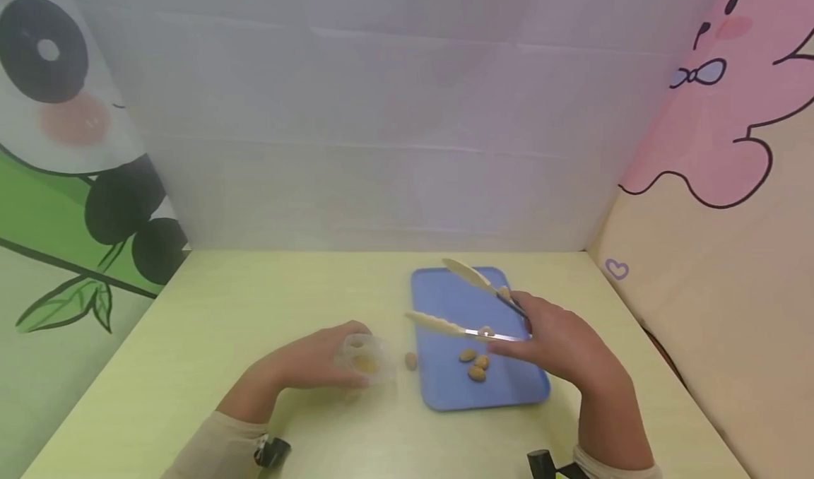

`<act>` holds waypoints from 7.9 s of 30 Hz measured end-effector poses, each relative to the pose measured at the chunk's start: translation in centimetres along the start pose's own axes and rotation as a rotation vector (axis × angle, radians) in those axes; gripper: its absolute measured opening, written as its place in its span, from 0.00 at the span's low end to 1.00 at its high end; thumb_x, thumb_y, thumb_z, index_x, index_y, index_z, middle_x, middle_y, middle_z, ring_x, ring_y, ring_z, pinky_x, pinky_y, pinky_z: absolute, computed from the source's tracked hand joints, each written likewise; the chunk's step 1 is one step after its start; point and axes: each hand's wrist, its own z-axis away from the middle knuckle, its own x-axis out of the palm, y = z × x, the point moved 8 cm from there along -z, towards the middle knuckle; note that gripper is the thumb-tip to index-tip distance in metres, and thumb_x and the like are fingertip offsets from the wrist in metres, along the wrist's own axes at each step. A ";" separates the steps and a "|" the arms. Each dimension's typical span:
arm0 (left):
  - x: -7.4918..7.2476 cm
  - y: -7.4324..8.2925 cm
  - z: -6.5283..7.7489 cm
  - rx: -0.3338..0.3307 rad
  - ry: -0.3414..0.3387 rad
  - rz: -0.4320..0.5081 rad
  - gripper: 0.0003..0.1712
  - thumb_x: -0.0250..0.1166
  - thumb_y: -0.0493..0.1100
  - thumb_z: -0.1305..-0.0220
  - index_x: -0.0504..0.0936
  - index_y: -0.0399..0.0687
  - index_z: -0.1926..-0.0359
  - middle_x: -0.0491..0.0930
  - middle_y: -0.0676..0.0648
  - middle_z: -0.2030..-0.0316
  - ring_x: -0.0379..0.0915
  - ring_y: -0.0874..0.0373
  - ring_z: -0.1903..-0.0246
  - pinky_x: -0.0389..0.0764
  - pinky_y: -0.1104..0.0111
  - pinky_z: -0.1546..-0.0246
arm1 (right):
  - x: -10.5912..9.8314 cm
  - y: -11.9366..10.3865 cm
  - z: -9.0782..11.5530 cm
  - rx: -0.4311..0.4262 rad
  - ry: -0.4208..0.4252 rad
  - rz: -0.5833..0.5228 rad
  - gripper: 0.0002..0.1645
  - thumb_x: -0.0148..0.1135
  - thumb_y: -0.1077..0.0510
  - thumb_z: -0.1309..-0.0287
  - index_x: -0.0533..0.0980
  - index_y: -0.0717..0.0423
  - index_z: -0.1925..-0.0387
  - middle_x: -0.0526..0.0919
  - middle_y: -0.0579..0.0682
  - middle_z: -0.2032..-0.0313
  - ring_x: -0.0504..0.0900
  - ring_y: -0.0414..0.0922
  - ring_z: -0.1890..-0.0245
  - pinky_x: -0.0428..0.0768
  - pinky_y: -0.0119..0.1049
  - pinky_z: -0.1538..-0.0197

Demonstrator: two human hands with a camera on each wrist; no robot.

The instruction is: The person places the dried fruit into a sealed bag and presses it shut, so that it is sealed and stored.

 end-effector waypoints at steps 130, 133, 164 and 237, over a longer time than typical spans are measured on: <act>-0.1 0.7 0.0 -0.011 0.002 0.006 0.41 0.71 0.69 0.52 0.68 0.61 0.40 0.78 0.56 0.55 0.74 0.60 0.60 0.74 0.62 0.56 | 2.7 -6.8 0.0 -0.185 -0.031 -0.025 0.35 0.68 0.23 0.61 0.66 0.37 0.60 0.71 0.33 0.72 0.64 0.31 0.82 0.67 0.29 0.77; -0.1 0.7 -0.1 -0.004 0.002 0.014 0.40 0.72 0.69 0.52 0.69 0.61 0.42 0.78 0.57 0.57 0.74 0.61 0.60 0.74 0.63 0.56 | 2.5 -6.4 0.0 -0.162 -0.030 -0.035 0.37 0.69 0.23 0.62 0.67 0.37 0.58 0.71 0.34 0.71 0.66 0.32 0.82 0.67 0.30 0.77; -0.4 0.0 -0.4 0.000 0.035 0.015 0.37 0.70 0.69 0.51 0.68 0.68 0.42 0.79 0.53 0.55 0.74 0.61 0.60 0.74 0.64 0.57 | -1.2 -1.4 0.6 -0.062 0.058 -0.024 0.35 0.67 0.25 0.55 0.68 0.42 0.56 0.70 0.41 0.71 0.65 0.36 0.79 0.67 0.31 0.75; -0.6 1.4 -0.5 0.127 -0.016 0.313 0.27 0.69 0.54 0.39 0.69 0.67 0.41 0.76 0.52 0.44 0.76 0.53 0.51 0.79 0.62 0.54 | 1.2 7.8 3.3 0.021 -0.222 0.140 0.25 0.71 0.36 0.52 0.73 0.43 0.60 0.68 0.39 0.78 0.63 0.35 0.80 0.62 0.32 0.75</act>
